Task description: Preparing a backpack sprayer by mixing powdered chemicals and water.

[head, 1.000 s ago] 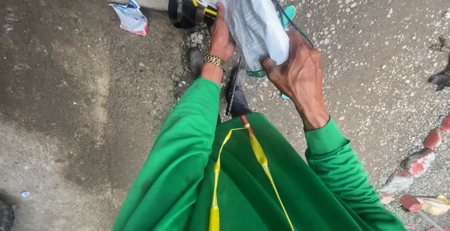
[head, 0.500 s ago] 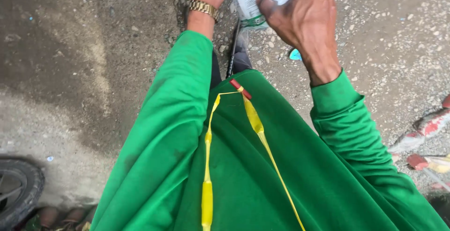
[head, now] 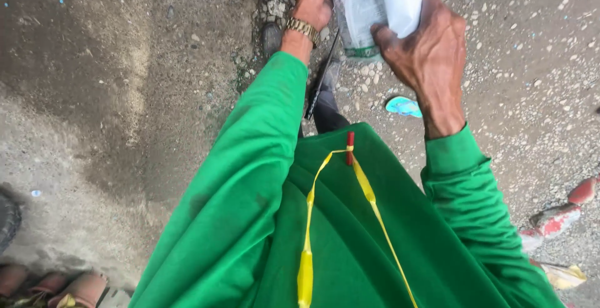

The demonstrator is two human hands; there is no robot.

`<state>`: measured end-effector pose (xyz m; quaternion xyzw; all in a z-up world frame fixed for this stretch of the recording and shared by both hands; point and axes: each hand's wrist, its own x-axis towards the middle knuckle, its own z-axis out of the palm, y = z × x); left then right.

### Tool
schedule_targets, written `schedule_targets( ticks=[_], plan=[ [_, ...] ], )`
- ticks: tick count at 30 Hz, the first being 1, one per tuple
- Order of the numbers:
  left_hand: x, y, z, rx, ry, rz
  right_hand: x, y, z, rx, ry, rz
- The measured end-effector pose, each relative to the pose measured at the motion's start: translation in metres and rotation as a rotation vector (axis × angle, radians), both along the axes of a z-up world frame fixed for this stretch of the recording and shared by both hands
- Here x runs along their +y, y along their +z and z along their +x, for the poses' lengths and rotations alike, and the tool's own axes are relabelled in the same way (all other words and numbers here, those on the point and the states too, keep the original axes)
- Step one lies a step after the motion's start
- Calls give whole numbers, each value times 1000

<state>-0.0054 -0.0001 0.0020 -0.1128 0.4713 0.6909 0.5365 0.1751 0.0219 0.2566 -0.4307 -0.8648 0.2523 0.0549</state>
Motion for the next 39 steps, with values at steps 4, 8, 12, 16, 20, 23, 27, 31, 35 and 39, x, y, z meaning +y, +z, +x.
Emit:
schedule_targets(
  ticks=[4, 8, 12, 16, 20, 23, 27, 31, 35, 39],
  plan=[
    [6, -67, 4, -82, 25, -14, 0, -1, -3, -54, -37, 1],
    [7, -67, 11, 127, -69, -19, -9, -2, 0, -73, -111, -94],
    [15, -69, 13, 26, -27, -21, -12, -30, 11, -104, -188, -164],
    [6, -71, 23, 181, -106, -10, -20, -61, 32, -59, -233, -245],
    [11, -66, 31, 371, -171, -38, -32, -83, 40, 35, -272, -322],
    [9, -68, 35, 732, -239, -85, -33, -99, 47, 89, -324, -386],
    [-9, -36, 27, 812, -201, -84, -32, -109, 45, 114, -317, -455],
    [-23, -12, 10, 853, -249, -79, -23, -129, 55, 74, -293, -507],
    [-56, 14, 1, 999, -334, -153, -18, -119, 60, 43, -212, -529],
    [-103, 54, -16, 907, -324, -128, -21, -93, 45, 182, -205, -602]
  ],
)
